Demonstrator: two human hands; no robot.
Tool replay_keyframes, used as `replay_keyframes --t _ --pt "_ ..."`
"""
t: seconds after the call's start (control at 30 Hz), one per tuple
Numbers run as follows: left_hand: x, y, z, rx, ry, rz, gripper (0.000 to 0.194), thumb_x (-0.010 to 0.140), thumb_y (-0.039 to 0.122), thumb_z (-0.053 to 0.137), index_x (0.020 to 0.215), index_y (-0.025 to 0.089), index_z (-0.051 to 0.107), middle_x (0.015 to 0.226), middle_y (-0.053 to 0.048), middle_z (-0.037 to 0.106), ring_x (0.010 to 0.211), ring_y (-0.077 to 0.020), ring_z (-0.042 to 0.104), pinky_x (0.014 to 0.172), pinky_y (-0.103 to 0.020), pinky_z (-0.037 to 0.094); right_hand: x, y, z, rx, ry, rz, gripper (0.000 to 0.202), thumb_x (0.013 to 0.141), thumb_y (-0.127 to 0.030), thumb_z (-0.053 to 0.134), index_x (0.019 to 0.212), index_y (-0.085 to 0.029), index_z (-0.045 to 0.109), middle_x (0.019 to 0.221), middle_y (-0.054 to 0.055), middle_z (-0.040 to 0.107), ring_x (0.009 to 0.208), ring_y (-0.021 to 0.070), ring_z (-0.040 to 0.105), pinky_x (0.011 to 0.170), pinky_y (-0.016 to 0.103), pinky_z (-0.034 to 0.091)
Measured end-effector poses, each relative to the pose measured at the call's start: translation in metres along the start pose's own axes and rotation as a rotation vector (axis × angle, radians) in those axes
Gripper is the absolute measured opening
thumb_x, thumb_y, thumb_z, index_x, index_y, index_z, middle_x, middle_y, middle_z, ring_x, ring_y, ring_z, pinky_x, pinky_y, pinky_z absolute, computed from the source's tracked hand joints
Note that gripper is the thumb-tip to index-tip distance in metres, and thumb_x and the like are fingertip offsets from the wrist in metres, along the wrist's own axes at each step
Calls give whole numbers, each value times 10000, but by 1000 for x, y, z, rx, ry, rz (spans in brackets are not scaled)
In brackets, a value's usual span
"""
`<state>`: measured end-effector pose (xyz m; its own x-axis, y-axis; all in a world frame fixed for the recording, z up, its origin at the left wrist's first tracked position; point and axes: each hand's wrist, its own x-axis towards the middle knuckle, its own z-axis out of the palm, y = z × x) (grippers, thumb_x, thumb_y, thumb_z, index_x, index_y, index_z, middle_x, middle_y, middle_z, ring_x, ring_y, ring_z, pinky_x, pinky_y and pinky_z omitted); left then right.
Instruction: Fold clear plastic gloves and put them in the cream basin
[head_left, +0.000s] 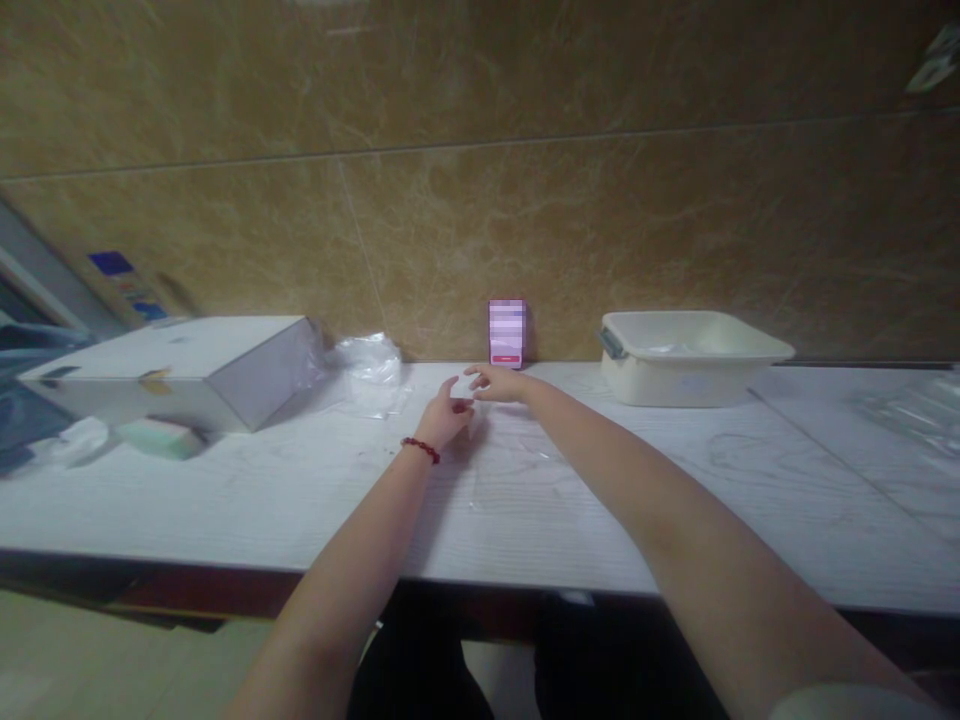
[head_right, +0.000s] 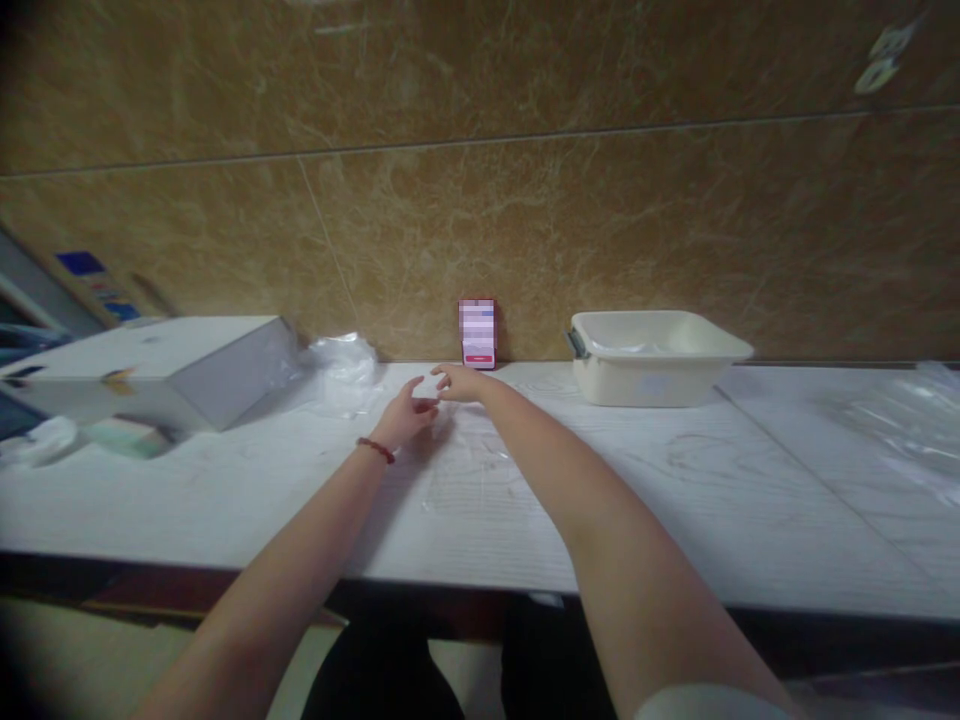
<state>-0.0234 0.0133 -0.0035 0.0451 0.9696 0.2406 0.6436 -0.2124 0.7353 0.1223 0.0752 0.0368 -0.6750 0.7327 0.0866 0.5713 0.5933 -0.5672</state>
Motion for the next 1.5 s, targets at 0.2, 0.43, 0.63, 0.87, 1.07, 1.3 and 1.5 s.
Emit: replay_keyframes --t 0.2,0.43,0.63,0.87,1.07,1.3,1.5 --pt "2 -3 4 -70 -38 -63 522 724 334 507 1189 175 332 780 -51 637 677 -135 594 641 -259 461 -12 -1 -7 -127 93 -125 303 653 -123 539 955 -134 559 824 32 605 735 98 531 666 202 399" --pt "3 -1 7 -381 -136 -166 336 800 295 397 1096 143 438 909 -115 608 761 -126 589 615 -230 481 -34 7 -9 -269 87 -268 162 662 -114 504 757 -153 630 781 26 616 744 121 528 699 231 386" --pt "2 -4 3 -221 -213 -61 365 765 273 442 1110 154 441 913 -88 618 768 -131 588 671 -253 471 -46 20 -7 -309 89 -301 163 654 -112 509 748 -155 635 759 29 616 734 129 527 715 239 373" --pt "4 -7 -9 331 -255 177 266 719 325 495 928 212 614 1098 -43 533 1016 -170 466 893 -258 323 -56 26 -3 -329 57 -276 168 659 -122 505 748 -163 641 770 36 605 766 138 521 743 248 354" --pt "3 -11 -9 490 -329 228 340 733 449 445 1013 297 566 1270 -55 351 1213 -263 168 949 -481 121 -62 31 -2 -357 45 -231 153 673 -170 519 751 -184 650 790 36 605 790 148 518 784 269 327" --pt "0 -9 -7 518 -401 214 405 710 528 421 1073 366 499 1316 -51 268 1218 -325 77 890 -577 81 -67 29 -4 -391 10 -218 162 699 -224 518 772 -208 661 801 39 609 811 151 511 797 275 313" --pt "0 -9 -7 552 -442 209 421 717 553 381 1088 381 479 1327 -47 244 1218 -332 62 889 -577 72 -71 36 -9 -397 -45 -240 184 700 -243 511 804 -217 661 775 30 626 781 147 527 790 269 314"
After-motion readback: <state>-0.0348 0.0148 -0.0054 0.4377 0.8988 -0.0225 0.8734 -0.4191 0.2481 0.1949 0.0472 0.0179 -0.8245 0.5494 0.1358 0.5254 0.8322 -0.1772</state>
